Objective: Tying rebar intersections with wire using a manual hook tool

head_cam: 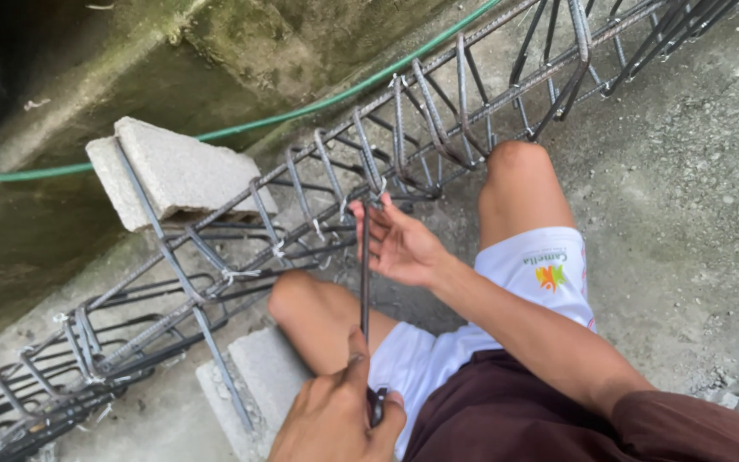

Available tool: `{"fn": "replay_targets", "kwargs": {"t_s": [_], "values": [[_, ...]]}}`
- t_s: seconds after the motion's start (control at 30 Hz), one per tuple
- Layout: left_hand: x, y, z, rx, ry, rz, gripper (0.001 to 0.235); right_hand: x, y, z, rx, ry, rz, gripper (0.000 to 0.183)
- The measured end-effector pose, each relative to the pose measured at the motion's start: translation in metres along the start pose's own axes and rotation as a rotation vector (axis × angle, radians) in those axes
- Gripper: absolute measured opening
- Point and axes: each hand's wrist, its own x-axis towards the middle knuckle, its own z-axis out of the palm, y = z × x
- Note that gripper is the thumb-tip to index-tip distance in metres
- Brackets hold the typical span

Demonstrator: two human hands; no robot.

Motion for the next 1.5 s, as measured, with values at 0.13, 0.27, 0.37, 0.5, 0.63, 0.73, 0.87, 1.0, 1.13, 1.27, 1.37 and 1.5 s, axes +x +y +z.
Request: {"fn": "replay_targets", "kwargs": {"t_s": [0.13, 0.27, 0.37, 0.5, 0.63, 0.73, 0.87, 1.0, 1.13, 1.27, 1.37, 1.5], "values": [[-0.001, 0.013, 0.000, -0.036, 0.002, -0.034, 0.076, -0.002, -0.002, 0.008, -0.041, -0.090, -0.032, 0.049], [-0.003, 0.015, 0.011, -0.158, -0.002, -0.105, 0.078, 0.003, -0.003, 0.005, 0.031, -0.062, -0.031, 0.036], [-0.006, 0.017, 0.009, -0.458, 0.020, -0.088, 0.073, 0.004, 0.000, 0.002, -0.008, 0.012, -0.078, 0.033], [-0.009, -0.001, 0.033, -1.211, -0.026, -0.116, 0.073, 0.004, 0.000, 0.000, -0.116, 0.142, -0.125, 0.030], [-0.009, -0.032, 0.050, -1.619, -0.109, 0.035, 0.075, 0.008, 0.002, 0.003, -0.146, 0.267, -0.138, 0.028], [-0.006, -0.057, 0.068, -1.787, -0.271, 0.139, 0.069, 0.007, -0.001, 0.001, -0.146, 0.210, -0.123, 0.025], [-0.017, -0.054, 0.071, -1.363, -0.010, -0.053, 0.072, 0.007, 0.001, -0.010, -0.158, 0.122, -0.100, 0.022], [-0.023, -0.044, 0.045, -0.927, 0.106, 0.018, 0.034, 0.004, -0.002, -0.008, -0.203, 0.048, -0.118, 0.026], [-0.026, -0.035, 0.024, -0.255, 0.248, 0.067, 0.017, 0.004, -0.003, -0.009, -0.225, 0.035, -0.133, 0.026], [-0.025, -0.057, 0.047, 0.239, 0.265, 0.250, 0.022, 0.004, -0.002, -0.010, -0.230, 0.031, -0.145, 0.027], [-0.029, -0.055, 0.047, 0.379, 0.318, 0.263, 0.025, 0.005, -0.004, -0.009, -0.241, 0.028, -0.162, 0.027], [-0.025, -0.026, 0.011, 0.868, 0.719, 0.395, 0.019, 0.005, 0.000, -0.012, -0.239, 0.048, -0.197, 0.029]]}}
